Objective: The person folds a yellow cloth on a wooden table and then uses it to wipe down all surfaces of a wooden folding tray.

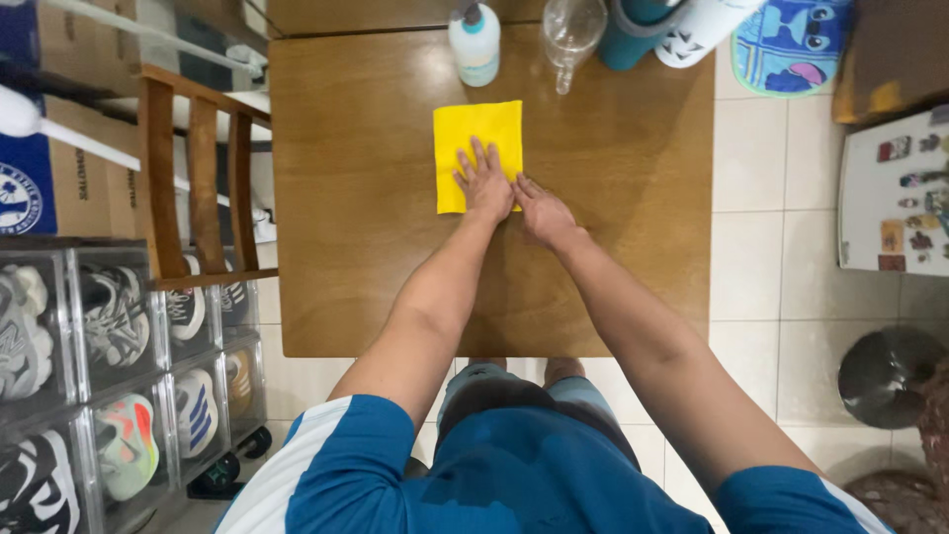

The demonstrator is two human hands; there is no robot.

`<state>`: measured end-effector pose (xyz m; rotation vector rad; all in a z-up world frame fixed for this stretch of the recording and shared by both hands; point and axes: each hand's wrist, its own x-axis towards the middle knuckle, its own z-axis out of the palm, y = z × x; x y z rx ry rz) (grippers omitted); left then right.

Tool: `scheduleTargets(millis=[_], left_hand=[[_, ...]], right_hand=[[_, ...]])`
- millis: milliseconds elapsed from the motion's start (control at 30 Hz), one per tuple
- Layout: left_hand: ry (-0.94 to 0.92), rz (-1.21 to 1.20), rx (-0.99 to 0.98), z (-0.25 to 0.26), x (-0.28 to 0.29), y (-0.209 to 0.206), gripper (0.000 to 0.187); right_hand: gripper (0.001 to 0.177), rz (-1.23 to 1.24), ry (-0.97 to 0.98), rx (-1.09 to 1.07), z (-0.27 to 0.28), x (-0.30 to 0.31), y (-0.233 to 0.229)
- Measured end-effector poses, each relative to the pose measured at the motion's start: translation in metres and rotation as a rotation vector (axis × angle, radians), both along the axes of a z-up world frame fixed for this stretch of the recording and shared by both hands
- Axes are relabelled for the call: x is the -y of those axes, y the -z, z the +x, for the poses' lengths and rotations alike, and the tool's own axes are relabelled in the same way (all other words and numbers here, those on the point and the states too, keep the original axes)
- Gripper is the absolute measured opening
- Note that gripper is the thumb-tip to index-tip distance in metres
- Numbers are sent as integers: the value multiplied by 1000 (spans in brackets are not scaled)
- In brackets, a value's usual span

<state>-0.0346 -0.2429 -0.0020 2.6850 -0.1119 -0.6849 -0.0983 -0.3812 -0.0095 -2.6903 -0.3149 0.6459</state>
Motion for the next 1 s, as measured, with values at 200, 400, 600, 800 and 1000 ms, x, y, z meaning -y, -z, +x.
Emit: scheduleTargets(millis=[200,400,600,800,1000], left_hand=[[201,-101,26,-21,67,-7,88],[454,-90,-18,-26,117,-4,86],[550,-115,-23,-21,183,-7,91],[577,-79,-18,-15,262,-16,80],[569,-106,6,-16,307,-11,64]], right_hand=[[62,-187,63,-113,-18,63,20],[60,-338,172,-153,-38,130,7],[68,-374,260,-196,-45,192,-26],[73,-370,328,-244,-33,255,-49],[83,-375,325,-303,-40,290,-70]])
